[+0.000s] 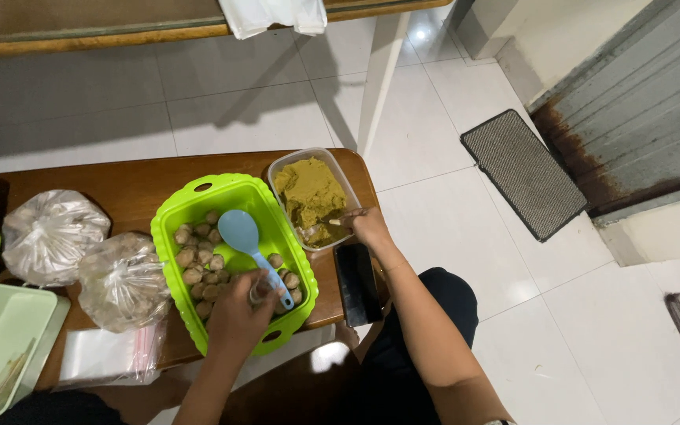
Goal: A person is scooping chili paste into small plastic bags and organizing meatballs for packaging.
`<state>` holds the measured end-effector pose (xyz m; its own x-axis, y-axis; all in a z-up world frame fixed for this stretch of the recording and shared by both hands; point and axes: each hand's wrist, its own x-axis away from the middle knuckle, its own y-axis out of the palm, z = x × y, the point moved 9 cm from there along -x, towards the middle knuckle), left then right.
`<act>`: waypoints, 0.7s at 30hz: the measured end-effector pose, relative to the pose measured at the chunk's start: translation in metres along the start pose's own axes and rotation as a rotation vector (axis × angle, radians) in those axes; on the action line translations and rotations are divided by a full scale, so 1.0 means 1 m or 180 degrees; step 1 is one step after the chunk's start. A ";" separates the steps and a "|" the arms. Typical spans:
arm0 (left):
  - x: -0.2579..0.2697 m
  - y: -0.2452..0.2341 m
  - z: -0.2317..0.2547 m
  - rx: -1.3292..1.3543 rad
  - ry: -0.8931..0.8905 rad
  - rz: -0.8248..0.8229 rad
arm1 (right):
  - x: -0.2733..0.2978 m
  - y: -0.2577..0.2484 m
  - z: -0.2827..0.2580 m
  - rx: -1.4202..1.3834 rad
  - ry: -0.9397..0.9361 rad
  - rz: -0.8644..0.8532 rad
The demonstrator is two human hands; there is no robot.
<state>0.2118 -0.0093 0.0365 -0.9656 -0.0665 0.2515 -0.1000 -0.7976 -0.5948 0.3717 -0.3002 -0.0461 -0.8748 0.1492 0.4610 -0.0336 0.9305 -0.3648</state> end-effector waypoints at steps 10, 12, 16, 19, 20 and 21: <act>-0.065 0.018 0.026 0.0115 0.1118 0.0660 | 0.011 -0.025 -0.019 0.0156 -0.0533 0.0190; -0.078 0.024 0.029 -0.0009 0.1348 0.0730 | 0.027 -0.028 -0.037 -0.0070 -0.0588 0.0165; -0.096 0.027 0.037 -0.0210 0.1598 0.0840 | 0.034 -0.030 -0.045 -0.0315 -0.0648 0.0089; -0.109 0.033 0.042 -0.0376 0.1917 0.1068 | 0.036 -0.031 -0.046 -0.0429 -0.0737 -0.0036; -0.116 0.037 0.040 -0.0389 0.1962 0.1124 | 0.036 -0.030 -0.046 -0.0481 -0.0760 -0.0078; -0.123 0.041 0.038 -0.0398 0.2009 0.1177 | 0.037 -0.030 -0.046 -0.0532 -0.0781 -0.0116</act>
<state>0.3359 -0.0567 0.0099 -0.8922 0.0698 -0.4462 0.2682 -0.7132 -0.6477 0.3624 -0.3074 0.0193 -0.9658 0.0484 0.2547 -0.0047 0.9789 -0.2041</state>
